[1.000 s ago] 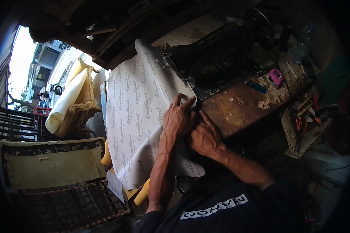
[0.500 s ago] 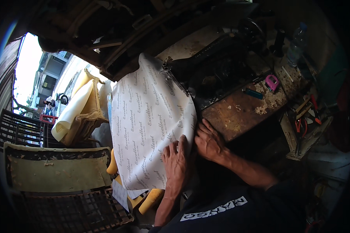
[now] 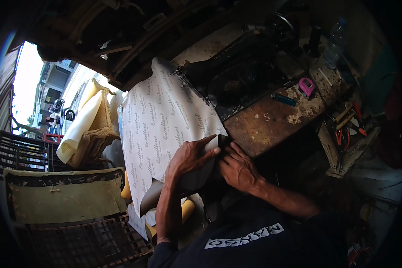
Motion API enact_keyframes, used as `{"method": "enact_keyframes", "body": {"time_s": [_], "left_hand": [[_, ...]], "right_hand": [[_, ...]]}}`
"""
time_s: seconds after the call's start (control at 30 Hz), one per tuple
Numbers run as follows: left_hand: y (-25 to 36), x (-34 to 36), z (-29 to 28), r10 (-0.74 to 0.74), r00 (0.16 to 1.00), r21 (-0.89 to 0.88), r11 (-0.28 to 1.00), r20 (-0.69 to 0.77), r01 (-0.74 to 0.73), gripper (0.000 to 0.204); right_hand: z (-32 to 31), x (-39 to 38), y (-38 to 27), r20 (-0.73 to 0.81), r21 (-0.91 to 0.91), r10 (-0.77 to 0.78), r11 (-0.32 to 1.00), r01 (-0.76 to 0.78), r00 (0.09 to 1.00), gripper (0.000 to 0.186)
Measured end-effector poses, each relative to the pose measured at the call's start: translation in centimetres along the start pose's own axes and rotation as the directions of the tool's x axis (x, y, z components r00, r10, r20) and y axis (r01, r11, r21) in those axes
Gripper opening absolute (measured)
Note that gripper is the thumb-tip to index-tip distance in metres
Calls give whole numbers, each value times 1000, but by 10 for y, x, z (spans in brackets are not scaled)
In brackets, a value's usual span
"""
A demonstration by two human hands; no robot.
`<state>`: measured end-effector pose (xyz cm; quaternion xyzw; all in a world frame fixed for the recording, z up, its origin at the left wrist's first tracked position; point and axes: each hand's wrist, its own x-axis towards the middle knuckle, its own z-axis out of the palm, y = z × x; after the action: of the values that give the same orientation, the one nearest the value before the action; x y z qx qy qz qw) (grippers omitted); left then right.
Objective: The person aligns fabric pieces at a sewing machine station, trims a small strip of material using scissors, and carries the prepared fabric over to a chair frame with yellow foam.
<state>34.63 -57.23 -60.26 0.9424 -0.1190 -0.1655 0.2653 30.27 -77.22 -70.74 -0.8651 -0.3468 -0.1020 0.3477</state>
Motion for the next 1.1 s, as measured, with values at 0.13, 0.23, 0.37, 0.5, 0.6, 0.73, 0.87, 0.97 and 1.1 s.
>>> {"method": "enact_keyframes", "body": {"time_s": [0.13,0.23,0.37,0.5,0.6,0.73,0.87,0.97,1.1], "left_hand": [[-2,4,8,-83,996,32,996,36,82,71],[-3,5,14,-51,999,53,997,3,51,69],[1,4,12,-63,998,15,998,11,63,66],[-2,2,14,-26,999,41,999,-43,28,65],[9,2,5,-107,994,111,988,21,104,62],[18,-2,12,-97,995,201,975,18,91,62],[3,-10,25,-22,999,164,986,-36,28,66],[-2,-6,24,-34,999,165,986,1,33,70],[-16,0,24,14,999,189,982,40,-22,75]], "right_hand": [[0,-6,-4,-92,43,-7,999,11,996,21],[-2,-7,-2,-52,45,-11,999,13,999,21],[-4,-6,-2,32,25,-4,1000,3,999,19],[-4,-4,-3,-61,26,-23,999,25,998,19],[-10,-4,-9,-19,32,-4,999,5,1000,20],[-13,-17,-16,-25,45,33,998,-32,999,21],[-13,-15,-18,-37,43,35,998,-34,999,22],[-13,-14,-16,-46,61,43,997,-40,998,25],[-13,-13,-15,-40,68,64,996,-61,997,27]]}}
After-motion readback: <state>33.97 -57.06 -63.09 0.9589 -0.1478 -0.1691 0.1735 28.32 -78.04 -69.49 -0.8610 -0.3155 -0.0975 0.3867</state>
